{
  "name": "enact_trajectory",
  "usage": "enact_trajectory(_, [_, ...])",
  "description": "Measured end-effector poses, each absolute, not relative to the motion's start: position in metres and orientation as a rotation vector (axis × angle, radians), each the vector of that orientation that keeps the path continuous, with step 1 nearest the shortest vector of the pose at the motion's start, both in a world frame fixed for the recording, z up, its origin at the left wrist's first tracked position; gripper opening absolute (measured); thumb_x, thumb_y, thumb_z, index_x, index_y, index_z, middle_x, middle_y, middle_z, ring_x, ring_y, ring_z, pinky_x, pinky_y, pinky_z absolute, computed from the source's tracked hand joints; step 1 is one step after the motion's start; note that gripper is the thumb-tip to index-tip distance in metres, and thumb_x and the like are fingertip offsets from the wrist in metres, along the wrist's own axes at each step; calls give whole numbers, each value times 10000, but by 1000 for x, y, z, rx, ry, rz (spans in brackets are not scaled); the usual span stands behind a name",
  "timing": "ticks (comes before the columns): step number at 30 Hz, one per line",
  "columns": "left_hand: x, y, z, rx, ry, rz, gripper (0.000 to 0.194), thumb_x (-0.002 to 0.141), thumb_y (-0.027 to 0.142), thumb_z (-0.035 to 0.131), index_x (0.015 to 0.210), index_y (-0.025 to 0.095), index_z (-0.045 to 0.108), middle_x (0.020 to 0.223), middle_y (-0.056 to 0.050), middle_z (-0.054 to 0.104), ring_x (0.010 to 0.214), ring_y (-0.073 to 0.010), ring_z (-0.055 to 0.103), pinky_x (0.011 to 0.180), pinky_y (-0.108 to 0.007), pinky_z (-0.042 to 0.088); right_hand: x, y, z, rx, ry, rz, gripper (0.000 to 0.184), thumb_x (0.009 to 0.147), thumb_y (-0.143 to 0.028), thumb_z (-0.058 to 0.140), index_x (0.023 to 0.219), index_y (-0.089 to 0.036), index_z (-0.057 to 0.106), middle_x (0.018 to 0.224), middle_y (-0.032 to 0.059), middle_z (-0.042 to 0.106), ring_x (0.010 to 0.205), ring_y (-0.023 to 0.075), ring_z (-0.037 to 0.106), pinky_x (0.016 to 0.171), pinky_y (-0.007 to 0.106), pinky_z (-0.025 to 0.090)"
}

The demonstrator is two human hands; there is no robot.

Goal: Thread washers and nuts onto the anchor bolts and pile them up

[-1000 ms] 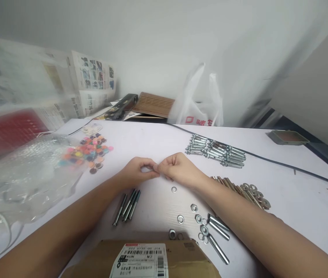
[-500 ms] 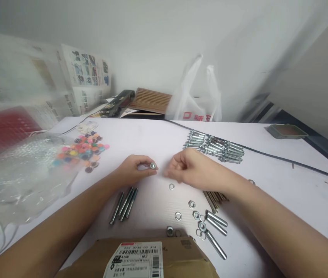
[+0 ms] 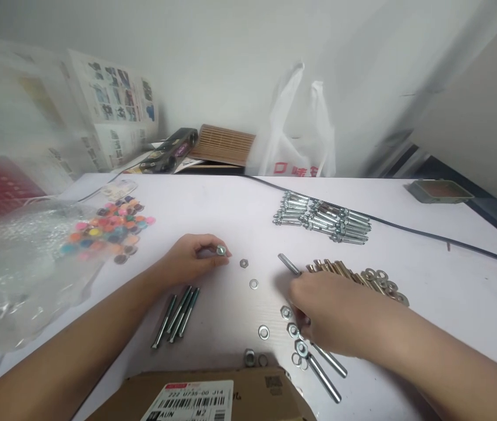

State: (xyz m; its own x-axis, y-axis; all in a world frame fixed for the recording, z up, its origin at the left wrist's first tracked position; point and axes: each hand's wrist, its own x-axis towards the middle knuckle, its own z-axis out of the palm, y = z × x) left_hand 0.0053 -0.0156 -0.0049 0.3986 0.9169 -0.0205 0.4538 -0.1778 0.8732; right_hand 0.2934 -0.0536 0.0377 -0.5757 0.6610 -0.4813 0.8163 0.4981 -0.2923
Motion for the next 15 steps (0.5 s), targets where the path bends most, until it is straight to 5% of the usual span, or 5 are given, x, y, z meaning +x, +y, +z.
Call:
enact_trajectory(10, [6,-16,-4,1790,1209,666,185,795,342,663,887,186,702,951,-13,726,908,-160,650,858,-272,476,287,-55,45,1311,2346,-813,158,662,-107,541,540,-199,502,525,6,518,462,127,451,418,280,268])
enact_trajectory(15, [7,-17,-4,1796,1198,695,153,782,304,674,869,182,704,916,0,728,883,-145,652,844,-252,473,289,-59,37,1278,2424,-720,167,645,-92,542,586,-202,431,528,-13,454,450,111,387,413,296,169])
